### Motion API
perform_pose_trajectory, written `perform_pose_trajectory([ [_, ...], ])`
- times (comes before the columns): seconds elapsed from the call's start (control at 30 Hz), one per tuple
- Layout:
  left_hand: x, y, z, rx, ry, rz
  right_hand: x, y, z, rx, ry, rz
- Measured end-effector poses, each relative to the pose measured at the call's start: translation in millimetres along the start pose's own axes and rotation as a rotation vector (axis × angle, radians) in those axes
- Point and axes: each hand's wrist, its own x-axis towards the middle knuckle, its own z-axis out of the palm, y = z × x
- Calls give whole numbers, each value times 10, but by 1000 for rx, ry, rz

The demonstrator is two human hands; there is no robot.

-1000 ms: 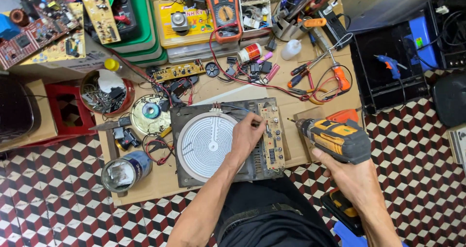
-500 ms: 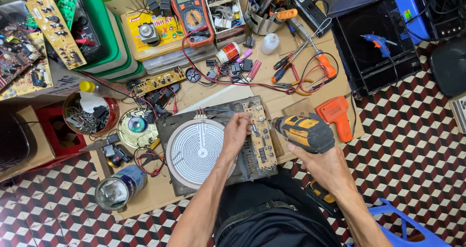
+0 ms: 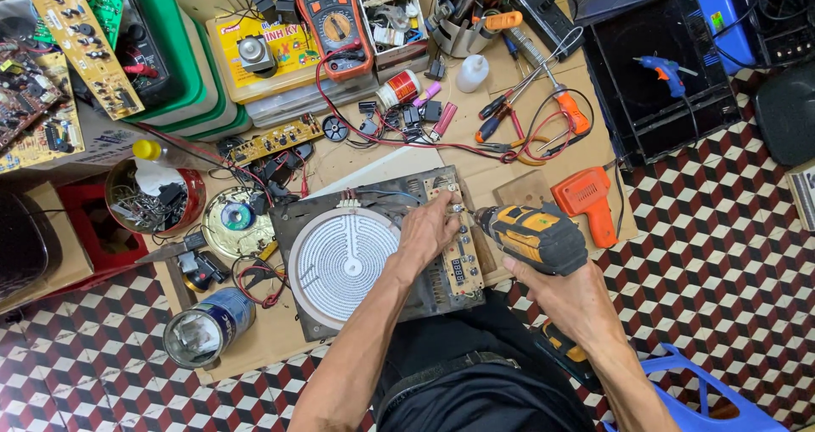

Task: Repairing an induction cooktop by disassembling its housing and inspecting internal electronic components.

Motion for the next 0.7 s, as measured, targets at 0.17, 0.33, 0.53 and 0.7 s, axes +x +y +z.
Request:
perform_pose_trajectory([
  [0.17, -6, -16, -3, -4, -5, -2, 10, 46, -26, -38, 5, 44],
  [0.33, 6, -22, -26, -46, 11, 11, -8, -75, -32, -85, 27, -36],
  [0.53, 1, -6, -67, -53, -14, -8, -5, -47, 9, -43, -7, -8],
  [0.7, -3, -21, -82, -49, -13, 22, 0, -76, 22, -72, 7, -2],
])
